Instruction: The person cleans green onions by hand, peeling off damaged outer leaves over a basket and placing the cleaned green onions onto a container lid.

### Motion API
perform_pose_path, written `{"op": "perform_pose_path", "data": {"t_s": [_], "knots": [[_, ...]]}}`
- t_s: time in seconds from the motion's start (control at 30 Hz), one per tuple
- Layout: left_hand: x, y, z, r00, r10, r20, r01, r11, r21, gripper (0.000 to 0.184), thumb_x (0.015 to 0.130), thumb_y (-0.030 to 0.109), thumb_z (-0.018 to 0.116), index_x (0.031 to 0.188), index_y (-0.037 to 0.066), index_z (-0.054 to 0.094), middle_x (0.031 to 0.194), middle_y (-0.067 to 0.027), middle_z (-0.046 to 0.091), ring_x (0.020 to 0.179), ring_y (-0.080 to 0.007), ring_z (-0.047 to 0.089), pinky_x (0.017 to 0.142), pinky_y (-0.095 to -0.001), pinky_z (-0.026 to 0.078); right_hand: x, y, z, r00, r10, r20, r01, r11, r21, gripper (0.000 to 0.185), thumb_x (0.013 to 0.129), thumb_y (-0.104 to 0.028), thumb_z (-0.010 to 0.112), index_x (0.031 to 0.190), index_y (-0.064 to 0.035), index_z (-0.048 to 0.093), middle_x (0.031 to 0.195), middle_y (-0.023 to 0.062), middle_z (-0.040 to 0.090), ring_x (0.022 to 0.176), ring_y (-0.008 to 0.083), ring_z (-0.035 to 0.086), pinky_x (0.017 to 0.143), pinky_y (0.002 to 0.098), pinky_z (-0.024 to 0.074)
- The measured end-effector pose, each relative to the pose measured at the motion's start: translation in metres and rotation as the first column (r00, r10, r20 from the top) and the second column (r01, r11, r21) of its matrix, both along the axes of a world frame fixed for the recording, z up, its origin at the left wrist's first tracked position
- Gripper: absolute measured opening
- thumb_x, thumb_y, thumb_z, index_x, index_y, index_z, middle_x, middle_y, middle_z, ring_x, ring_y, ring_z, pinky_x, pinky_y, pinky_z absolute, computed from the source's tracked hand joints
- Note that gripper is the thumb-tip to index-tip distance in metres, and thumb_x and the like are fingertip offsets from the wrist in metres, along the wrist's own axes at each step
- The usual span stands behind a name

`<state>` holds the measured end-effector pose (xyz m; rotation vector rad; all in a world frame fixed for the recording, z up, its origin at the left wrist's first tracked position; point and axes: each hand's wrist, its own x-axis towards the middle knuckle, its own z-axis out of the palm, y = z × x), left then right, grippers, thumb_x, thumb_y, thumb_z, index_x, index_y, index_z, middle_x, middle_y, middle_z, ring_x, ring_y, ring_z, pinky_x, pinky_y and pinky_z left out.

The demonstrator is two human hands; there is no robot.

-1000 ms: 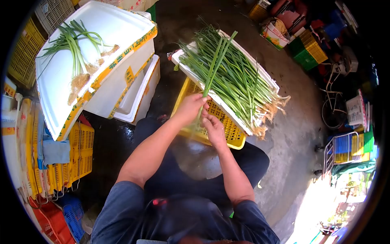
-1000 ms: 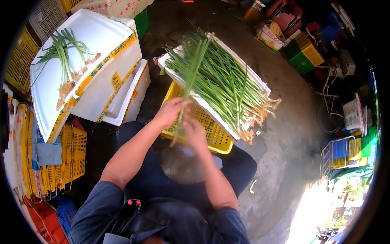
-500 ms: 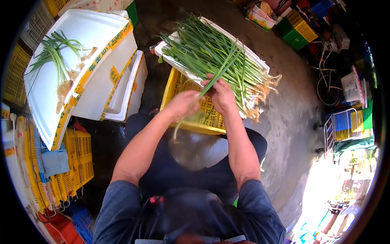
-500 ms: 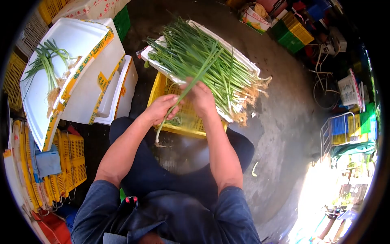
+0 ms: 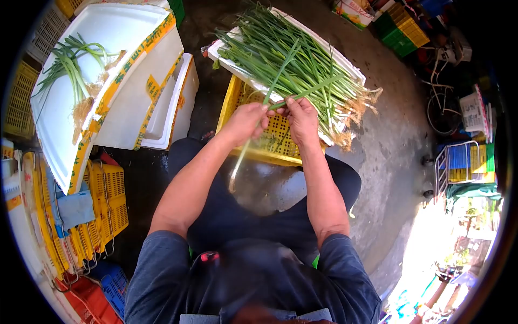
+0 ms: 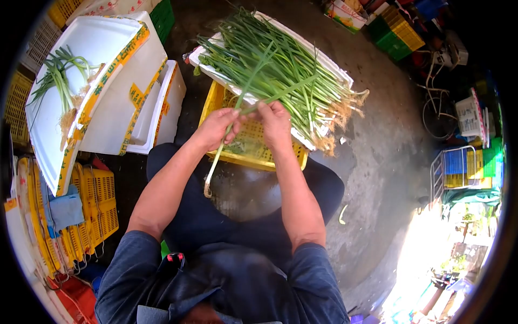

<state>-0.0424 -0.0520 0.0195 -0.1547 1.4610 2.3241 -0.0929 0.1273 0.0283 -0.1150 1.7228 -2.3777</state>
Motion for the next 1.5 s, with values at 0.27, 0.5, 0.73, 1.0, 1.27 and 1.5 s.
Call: {"op": "perform_pose_path", "data": {"t_s": [0.27,0.5,0.73,1.0,1.27,1.5], "knots": [[-0.003,-0.006,-0.003,0.991,0.091,0.094,-0.11,0.971,0.213,0.029,0.106,0.032,0.049,0.111,0.004,0.057,0.073,-0.0048,0.057,0.05,-0.0123,0.047,0.043,-0.0269,0.037,0.026,-0.006,-0.007,0.996,-0.05,-0.072,0.053,0.997,0.047,0.009,0.098,-0.008,0.061,0.101,0.0001,0.065,0.097,0.0117,0.071,0.079,0.0163,0.064,0.077,0.0308,0.0537],[-0.006,-0.009,-0.012,0.981,0.168,0.099,-0.182,0.973,0.144,0.029,0.105,0.032,0.05,0.105,0.004,0.057,0.081,-0.0083,0.061,0.057,-0.0159,0.055,0.047,-0.0294,0.043,0.056,-0.004,-0.002,0.982,-0.012,-0.186,0.034,0.993,0.117,0.01,0.098,-0.006,0.06,0.105,0.0016,0.062,0.105,0.014,0.07,0.088,0.0182,0.067,0.083,0.0316,0.0541],[-0.008,-0.017,-0.004,0.931,0.303,0.203,-0.336,0.929,0.154,0.027,0.105,0.03,0.048,0.105,0.004,0.054,0.092,-0.0143,0.065,0.071,-0.0266,0.064,0.064,-0.0418,0.054,0.102,0.003,-0.001,0.889,0.171,-0.425,0.009,0.921,0.391,0.006,0.097,0.002,0.059,0.102,-0.0006,0.059,0.107,0.0143,0.069,0.096,0.0198,0.067,0.112,0.0429,0.0381],[-0.014,-0.03,-0.002,0.835,0.478,0.272,-0.533,0.825,0.187,0.025,0.106,0.031,0.048,0.104,0.007,0.053,0.092,-0.0135,0.066,0.079,-0.0281,0.067,0.072,-0.0458,0.058,0.135,0.053,0.036,0.945,0.027,-0.325,0.013,0.993,0.12,0.01,0.096,0.001,0.059,0.106,-0.0005,0.059,0.108,0.0179,0.07,0.101,0.0273,0.068,0.115,0.0525,0.0349],[-0.017,-0.047,-0.01,0.742,0.595,0.308,-0.664,0.716,0.217,0.028,0.107,0.029,0.043,0.111,0.001,0.046,0.097,-0.0191,0.063,0.077,-0.031,0.065,0.068,-0.0471,0.058,0.158,0.112,0.083,0.923,-0.177,-0.342,0.166,0.984,-0.062,0.012,0.1,-0.01,0.058,0.107,-0.001,0.062,0.102,0.0203,0.069,0.09,0.0324,0.069,0.112,0.0614,0.0355],[-0.019,-0.054,-0.007,0.665,0.678,0.313,-0.744,0.637,0.201,0.028,0.107,0.034,0.043,0.108,0.006,0.049,0.099,-0.0163,0.066,0.078,-0.0299,0.066,0.069,-0.0448,0.057,0.161,0.191,0.116,0.832,-0.388,-0.396,0.328,0.92,-0.213,0.017,0.102,-0.016,0.055,0.107,-0.0074,0.07,0.104,0.013,0.07,0.094,0.0287,0.068,0.111,0.0578,0.0391]]}}
